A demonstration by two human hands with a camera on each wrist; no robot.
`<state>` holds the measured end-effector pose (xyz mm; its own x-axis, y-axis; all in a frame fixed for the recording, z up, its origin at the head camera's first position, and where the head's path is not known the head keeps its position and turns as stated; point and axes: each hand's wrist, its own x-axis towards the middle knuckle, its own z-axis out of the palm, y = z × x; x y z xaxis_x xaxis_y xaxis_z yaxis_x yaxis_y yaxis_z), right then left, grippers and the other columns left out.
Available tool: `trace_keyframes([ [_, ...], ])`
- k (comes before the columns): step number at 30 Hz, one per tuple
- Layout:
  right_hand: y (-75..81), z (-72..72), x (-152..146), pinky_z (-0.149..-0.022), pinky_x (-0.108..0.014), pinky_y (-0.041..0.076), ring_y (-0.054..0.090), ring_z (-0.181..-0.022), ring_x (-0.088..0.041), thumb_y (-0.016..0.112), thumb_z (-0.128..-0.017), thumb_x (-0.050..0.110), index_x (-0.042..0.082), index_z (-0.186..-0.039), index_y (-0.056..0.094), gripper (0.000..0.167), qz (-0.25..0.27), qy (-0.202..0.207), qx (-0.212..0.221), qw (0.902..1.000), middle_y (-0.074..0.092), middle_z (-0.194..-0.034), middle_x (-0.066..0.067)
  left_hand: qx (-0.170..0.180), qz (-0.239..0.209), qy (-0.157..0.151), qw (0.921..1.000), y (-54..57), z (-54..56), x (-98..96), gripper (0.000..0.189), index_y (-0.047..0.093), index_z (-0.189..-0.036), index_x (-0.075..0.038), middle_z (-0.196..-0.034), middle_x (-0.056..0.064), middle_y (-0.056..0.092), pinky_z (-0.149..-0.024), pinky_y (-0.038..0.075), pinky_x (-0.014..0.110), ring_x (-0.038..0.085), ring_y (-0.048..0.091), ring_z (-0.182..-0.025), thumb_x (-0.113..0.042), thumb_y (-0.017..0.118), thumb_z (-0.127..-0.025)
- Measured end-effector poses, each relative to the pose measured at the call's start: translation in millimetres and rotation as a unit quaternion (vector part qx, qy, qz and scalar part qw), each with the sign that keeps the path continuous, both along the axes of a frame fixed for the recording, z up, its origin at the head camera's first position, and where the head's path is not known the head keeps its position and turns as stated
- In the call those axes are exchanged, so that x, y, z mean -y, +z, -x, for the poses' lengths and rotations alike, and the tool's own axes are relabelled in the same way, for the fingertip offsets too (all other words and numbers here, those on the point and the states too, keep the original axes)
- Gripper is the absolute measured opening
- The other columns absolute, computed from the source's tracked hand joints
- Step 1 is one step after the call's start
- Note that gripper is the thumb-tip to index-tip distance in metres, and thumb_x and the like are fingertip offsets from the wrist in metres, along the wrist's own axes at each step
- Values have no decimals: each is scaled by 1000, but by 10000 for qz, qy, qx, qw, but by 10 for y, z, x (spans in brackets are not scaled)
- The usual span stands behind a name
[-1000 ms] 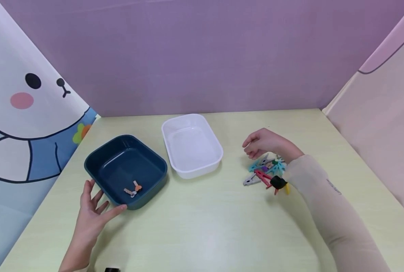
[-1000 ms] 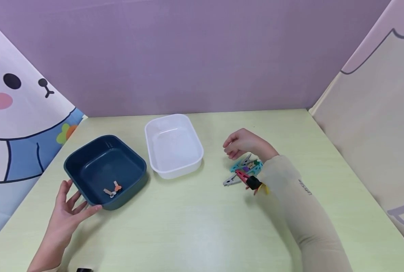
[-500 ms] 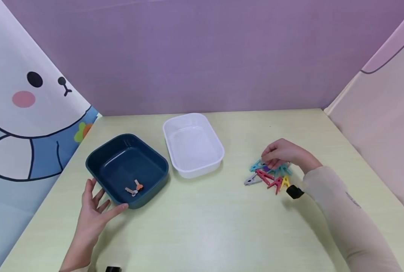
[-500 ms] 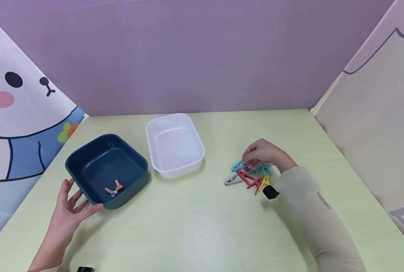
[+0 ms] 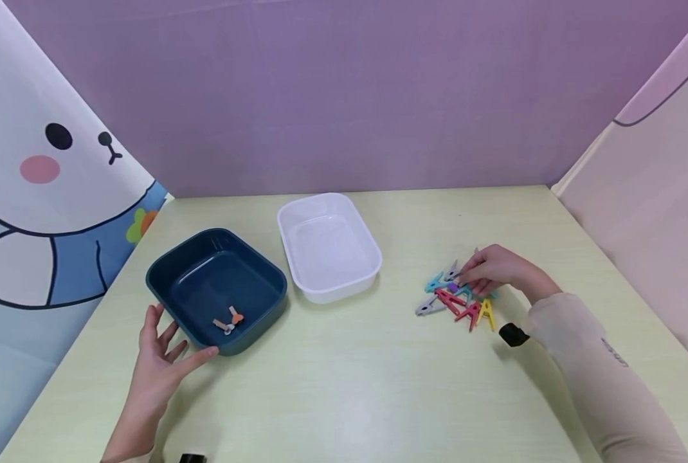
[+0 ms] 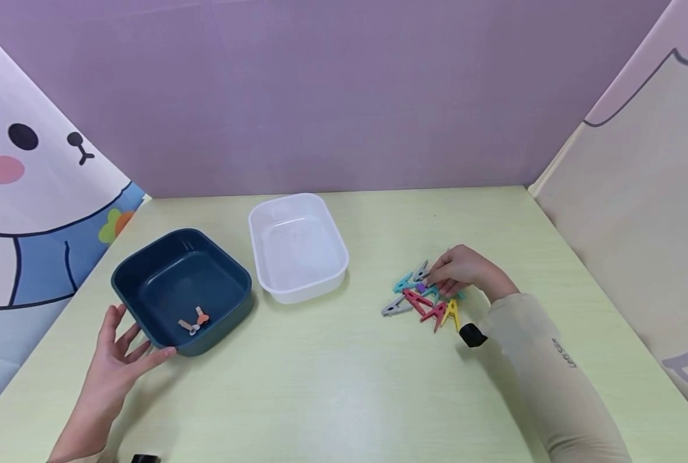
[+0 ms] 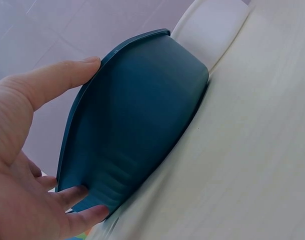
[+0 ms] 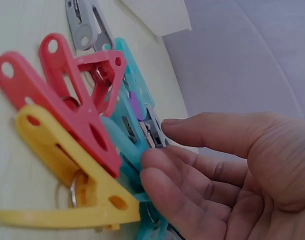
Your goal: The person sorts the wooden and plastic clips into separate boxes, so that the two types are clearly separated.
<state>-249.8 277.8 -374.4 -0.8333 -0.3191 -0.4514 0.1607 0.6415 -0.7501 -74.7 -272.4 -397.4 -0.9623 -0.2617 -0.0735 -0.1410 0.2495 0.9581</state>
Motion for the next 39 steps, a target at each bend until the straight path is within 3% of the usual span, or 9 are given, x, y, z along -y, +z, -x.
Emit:
trace_keyframes([
  [4,21,-4,36,-64,-33,59,65,-63,-16,72,-92,16,-10,-111,67,32,-152,19,-40,9999,67,-74,-6,-7,22,7,10000,4,1,2,123,-17,-157,-31,-165,-2,-15,-115,24,47,40,10,-149,-1,78,-85],
  [11,30,14,110,-59,-32,58,64,-58,-16,74,-88,13,-9,-105,70,29,-398,43,-129,9991,66,-70,-7,24,13,22,10000,1,-1,17,123,-18,-157,-30,-165,-3,-16,-115,22,51,39,10,-149,0,77,-85],
  [15,18,37,125,-58,-31,58,62,-56,-14,75,-88,12,-8,-101,72,24,-513,36,-111,9986,65,-67,-6,46,81,25,10000,1,-5,9,122,-17,-157,-31,-165,-4,-15,-115,25,43,40,10,-149,-3,78,-85],
  [24,4,65,151,-58,-30,57,61,-56,-13,73,-88,11,-5,-96,73,18,-621,94,-114,9980,64,-66,-4,-14,60,46,10000,8,-7,17,122,-17,-157,-32,-165,-2,-15,-114,22,54,40,10,-149,-3,78,-85],
  [29,7,83,156,-58,-29,57,61,-56,-13,73,-88,10,-4,-94,73,15,-645,140,-63,9978,63,-66,-4,-64,-14,38,10000,8,-11,13,122,-16,-157,-31,-165,-2,-14,-115,25,44,41,10,-149,-1,77,-85],
  [39,35,48,218,-59,-30,57,62,-56,-14,78,-85,12,-4,-99,75,21,-588,237,-124,9979,67,-68,-4,-50,-20,22,10000,11,-16,17,122,-16,-157,-31,-165,-4,-14,-115,27,39,40,10,-149,-2,78,-84],
])
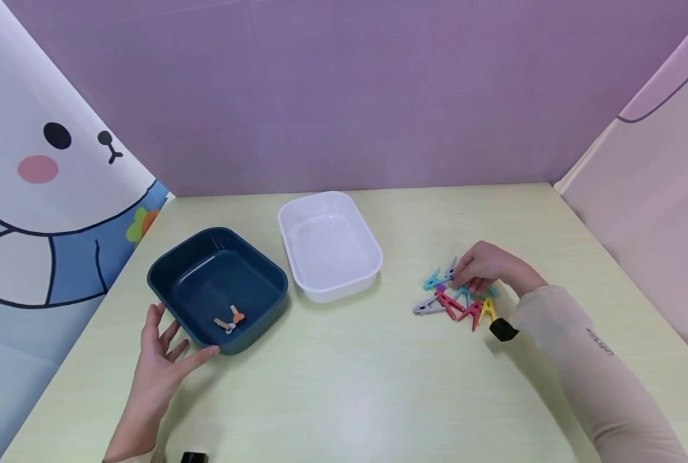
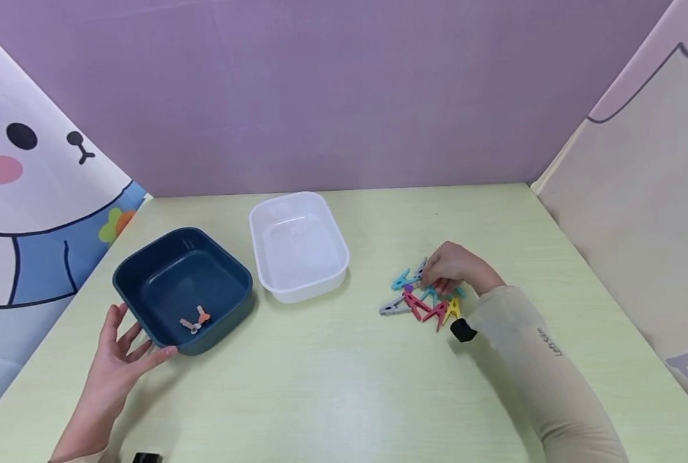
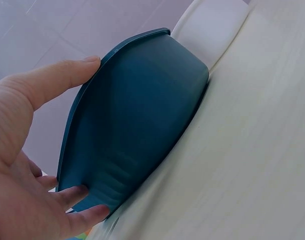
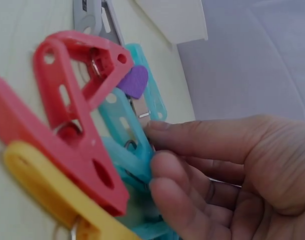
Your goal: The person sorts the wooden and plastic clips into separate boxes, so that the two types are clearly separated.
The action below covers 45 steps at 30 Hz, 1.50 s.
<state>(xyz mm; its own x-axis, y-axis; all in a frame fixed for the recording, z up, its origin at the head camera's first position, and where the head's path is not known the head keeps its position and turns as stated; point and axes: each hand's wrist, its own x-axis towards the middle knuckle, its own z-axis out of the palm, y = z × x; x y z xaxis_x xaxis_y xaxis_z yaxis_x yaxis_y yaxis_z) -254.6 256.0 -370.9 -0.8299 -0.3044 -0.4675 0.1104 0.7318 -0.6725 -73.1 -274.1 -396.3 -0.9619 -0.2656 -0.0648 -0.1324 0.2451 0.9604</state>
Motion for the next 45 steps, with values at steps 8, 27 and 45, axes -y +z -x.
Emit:
trace_keyframes([
  [8,32,-21,76,-59,-32,57,61,-58,-15,80,-84,14,-5,-108,73,31,-102,175,-155,9997,68,-72,-5,40,49,-8,10000,12,-12,-5,122,-16,-157,-31,-165,-5,-15,-115,24,47,40,10,-149,-3,78,-85],
  [27,97,-37,137,-56,-32,56,59,-55,-14,81,-81,11,1,-85,74,12,-355,509,-92,9980,64,-66,-4,111,57,-83,9999,27,-20,11,124,-21,-156,-30,-165,-4,-17,-115,23,52,37,8,-150,3,75,-85],
  [45,162,-16,70,-61,-35,58,60,-59,-17,79,-83,14,2,-85,75,14,1,736,15,9973,65,-68,-5,80,18,-79,9999,28,-24,9,124,-20,-156,-29,-165,-5,-17,-116,23,50,37,8,-150,4,76,-84],
])
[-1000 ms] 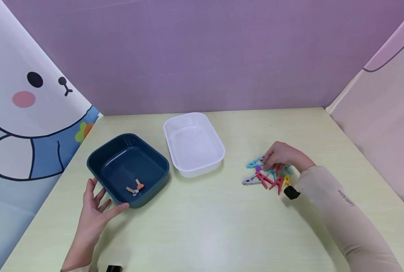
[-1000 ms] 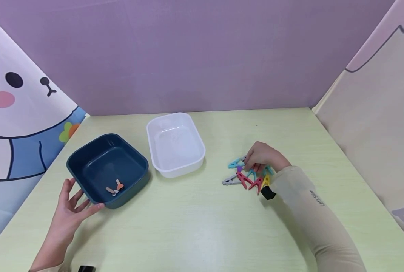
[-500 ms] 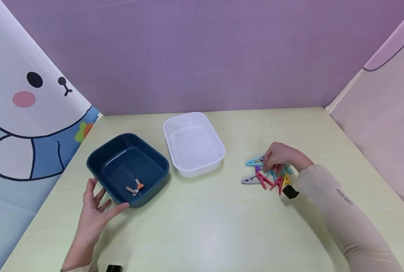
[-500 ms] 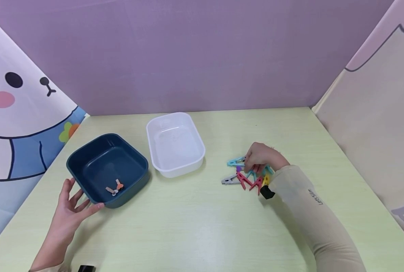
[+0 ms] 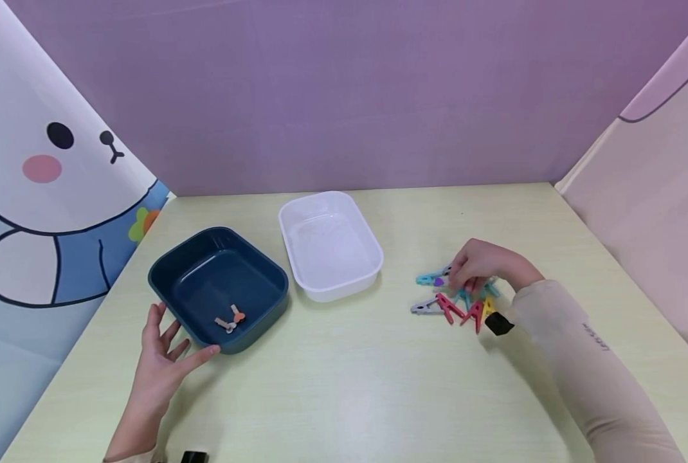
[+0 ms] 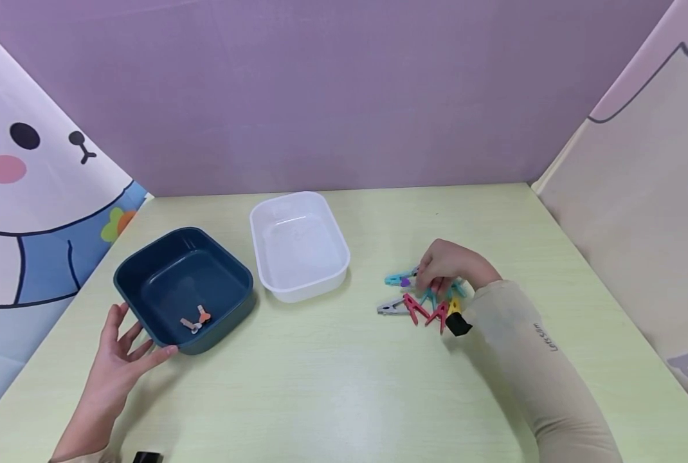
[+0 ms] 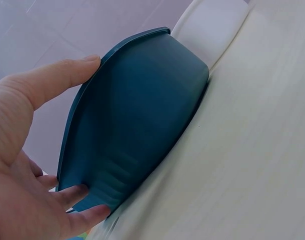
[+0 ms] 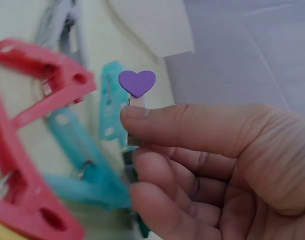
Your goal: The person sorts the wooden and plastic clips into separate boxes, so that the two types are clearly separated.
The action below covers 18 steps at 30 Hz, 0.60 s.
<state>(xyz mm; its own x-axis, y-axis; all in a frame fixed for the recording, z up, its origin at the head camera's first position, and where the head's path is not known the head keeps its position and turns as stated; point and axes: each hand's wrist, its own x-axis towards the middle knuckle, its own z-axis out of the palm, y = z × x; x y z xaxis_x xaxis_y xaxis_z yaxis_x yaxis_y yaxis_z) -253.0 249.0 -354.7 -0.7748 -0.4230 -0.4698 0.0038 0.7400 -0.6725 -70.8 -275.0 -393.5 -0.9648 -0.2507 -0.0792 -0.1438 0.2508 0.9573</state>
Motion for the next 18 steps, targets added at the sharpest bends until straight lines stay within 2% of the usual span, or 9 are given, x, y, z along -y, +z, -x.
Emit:
trace_keyframes([
  [4,98,10,15,-64,-35,58,62,-63,-19,77,-85,14,0,-91,76,15,118,37,-120,9999,67,-71,-7,-29,-37,-7,10000,2,-1,-7,124,-20,-156,-30,-164,-5,-17,-115,20,57,37,7,-150,3,76,-84],
  [6,144,16,35,-67,-35,58,64,-66,-20,76,-86,13,0,-93,76,15,164,50,-184,9997,67,-72,-7,-42,2,-2,10000,4,-4,-11,124,-20,-156,-30,-165,-5,-17,-115,22,54,38,8,-150,1,77,-84],
  [9,212,18,79,-71,-36,59,65,-69,-20,74,-88,12,-1,-94,76,15,199,48,-281,9994,69,-76,-8,-78,28,1,10000,6,-7,-16,123,-19,-157,-29,-165,-4,-16,-115,28,35,39,8,-149,0,77,-85],
  [11,250,22,113,-72,-36,59,66,-71,-21,74,-88,12,-2,-94,76,15,206,31,-337,9992,70,-79,-10,-85,80,0,9999,6,-10,-15,122,-18,-157,-28,-165,-2,-15,-110,32,23,40,10,-149,-1,77,-85],
  [12,267,26,134,-73,-37,59,66,-71,-21,74,-88,12,-2,-94,76,15,216,23,-366,9991,71,-81,-11,-92,49,0,9999,3,-14,-14,123,-18,-157,-28,-165,-3,-15,-111,32,23,40,9,-149,0,77,-85],
  [14,302,35,178,-74,-38,59,66,-71,-21,75,-88,13,-2,-93,76,15,249,1,-406,9989,71,-82,-12,-101,15,-7,9999,-5,-19,-9,123,-18,-157,-29,-165,-3,-15,-114,30,30,39,9,-149,0,77,-84],
  [18,373,62,274,-73,-38,59,65,-70,-22,75,-87,11,-1,-89,75,12,350,-20,-480,9982,71,-80,-11,-120,-56,-11,9999,-20,-17,-3,124,-19,-156,-29,-165,-3,-17,-114,20,59,38,8,-150,2,77,-84],
])
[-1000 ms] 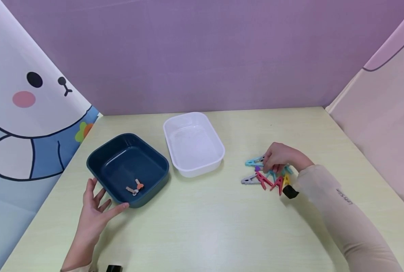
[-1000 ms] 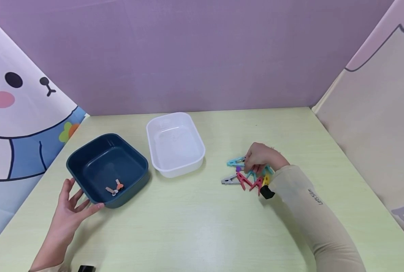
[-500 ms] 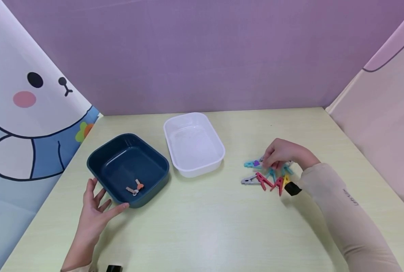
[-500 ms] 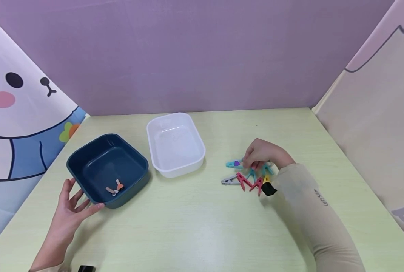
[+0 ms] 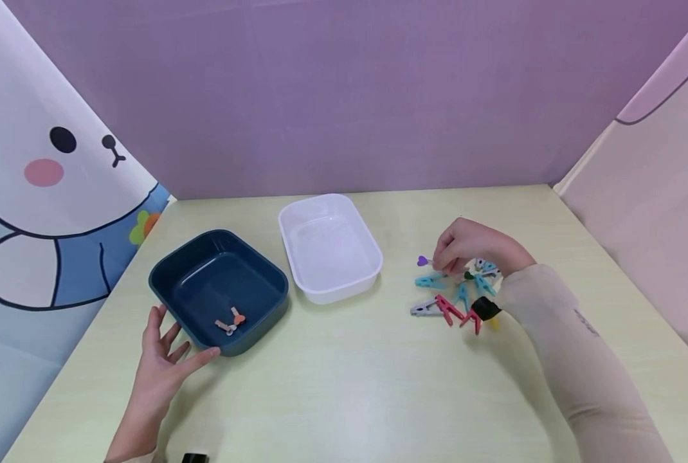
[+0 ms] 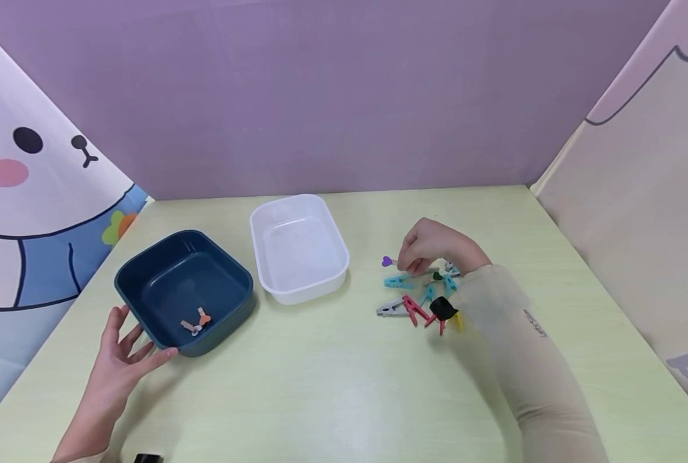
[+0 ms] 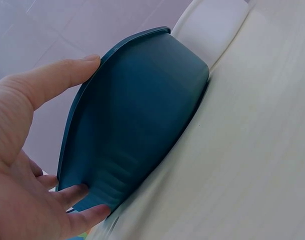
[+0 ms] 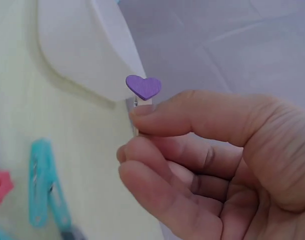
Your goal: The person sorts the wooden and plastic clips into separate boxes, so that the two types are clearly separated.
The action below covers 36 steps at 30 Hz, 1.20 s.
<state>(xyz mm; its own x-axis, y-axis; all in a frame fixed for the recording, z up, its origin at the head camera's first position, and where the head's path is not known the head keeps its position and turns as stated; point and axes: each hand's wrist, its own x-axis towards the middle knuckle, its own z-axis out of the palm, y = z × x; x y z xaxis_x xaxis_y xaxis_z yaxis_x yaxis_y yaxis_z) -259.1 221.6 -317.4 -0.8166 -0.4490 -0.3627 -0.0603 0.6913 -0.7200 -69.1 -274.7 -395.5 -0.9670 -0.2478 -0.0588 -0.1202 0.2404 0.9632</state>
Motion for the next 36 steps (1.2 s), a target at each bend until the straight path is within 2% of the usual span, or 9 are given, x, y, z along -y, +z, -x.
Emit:
trace_keyframes([
  [14,167,134,370,-72,-36,60,67,-71,-22,76,-85,7,-1,-83,74,9,474,-130,-136,9987,71,-82,-14,69,28,25,10000,-17,16,10,125,-20,-156,-28,-165,-2,-18,-114,20,61,38,8,-150,2,77,-84],
  [26,214,206,730,-70,-36,60,67,-66,-20,77,-83,5,-4,-82,73,10,855,-60,-191,9961,69,-74,-10,133,104,34,9999,-5,17,13,124,-20,-156,-28,-165,-3,-17,-115,21,57,37,8,-150,1,77,-84],
  [32,221,221,957,-71,-37,60,67,-67,-21,78,-83,5,-3,-82,74,9,888,-2,-180,9959,69,-75,-11,119,135,15,9998,-10,28,15,124,-21,-156,-27,-165,-3,-17,-113,21,60,37,8,-150,2,76,-85],
  [36,206,232,1108,-71,-37,60,66,-67,-21,77,-83,4,-3,-83,74,8,1057,91,-150,9942,70,-75,-12,174,197,8,9997,-23,37,25,123,-21,-156,-28,-165,-3,-17,-114,23,55,37,9,-150,1,76,-85],
])
